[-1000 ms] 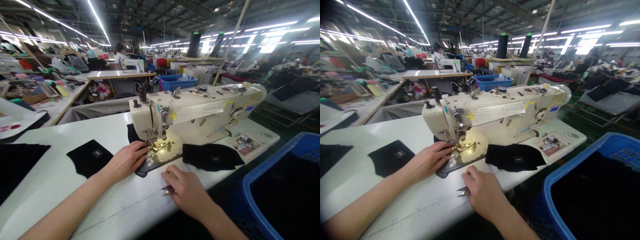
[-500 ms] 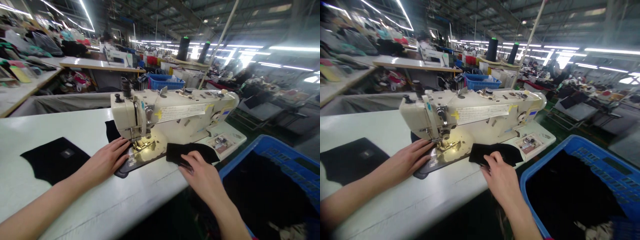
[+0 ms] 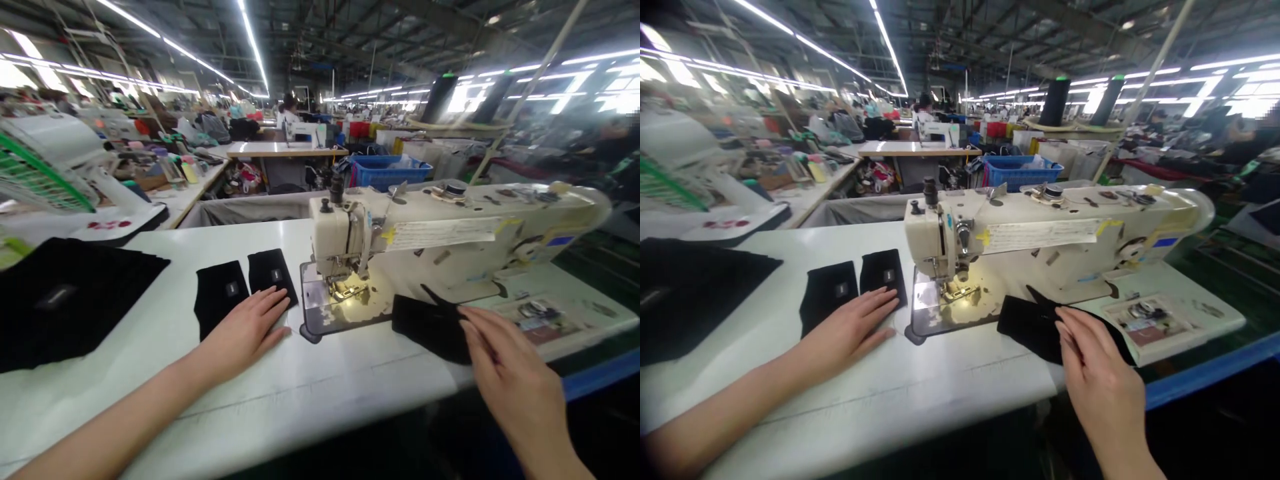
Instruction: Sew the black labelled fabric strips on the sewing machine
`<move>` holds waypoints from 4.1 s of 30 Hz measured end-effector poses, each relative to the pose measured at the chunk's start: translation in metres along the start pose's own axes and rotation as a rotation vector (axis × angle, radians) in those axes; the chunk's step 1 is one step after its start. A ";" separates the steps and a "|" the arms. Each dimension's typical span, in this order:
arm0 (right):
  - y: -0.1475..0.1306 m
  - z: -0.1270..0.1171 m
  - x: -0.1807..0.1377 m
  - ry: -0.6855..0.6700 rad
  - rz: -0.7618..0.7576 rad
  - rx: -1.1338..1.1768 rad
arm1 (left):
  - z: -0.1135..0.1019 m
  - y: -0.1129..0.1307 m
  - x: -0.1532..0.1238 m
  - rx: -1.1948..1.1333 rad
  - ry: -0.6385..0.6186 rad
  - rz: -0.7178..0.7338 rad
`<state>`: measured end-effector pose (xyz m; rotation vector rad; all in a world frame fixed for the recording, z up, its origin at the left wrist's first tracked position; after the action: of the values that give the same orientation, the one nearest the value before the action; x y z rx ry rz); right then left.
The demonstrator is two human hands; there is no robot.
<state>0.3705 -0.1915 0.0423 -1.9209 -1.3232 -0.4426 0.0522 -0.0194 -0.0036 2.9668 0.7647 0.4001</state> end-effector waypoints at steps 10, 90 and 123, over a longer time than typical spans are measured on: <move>-0.138 -0.002 -0.061 -0.436 -0.557 0.585 | 0.048 0.099 0.037 -1.956 -0.140 -0.598; -0.130 0.064 -0.081 -0.520 -0.452 0.385 | 0.014 0.047 0.067 -0.080 0.155 0.266; -0.129 0.065 -0.086 -0.560 -0.468 0.321 | 0.016 0.039 0.072 -0.061 0.137 0.284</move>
<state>0.2105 -0.1753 -0.0064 -1.5057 -2.0797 0.1090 0.1353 -0.0190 0.0025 3.0194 0.3304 0.6337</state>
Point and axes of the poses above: each hand's wrist, its own x-axis towards the middle knuckle, its own z-axis out of the palm, y = z × x, the point moved 10 cm from there along x, towards the middle knuckle, and after that the axes turned 12 degrees about z, right-handed, at the moved point
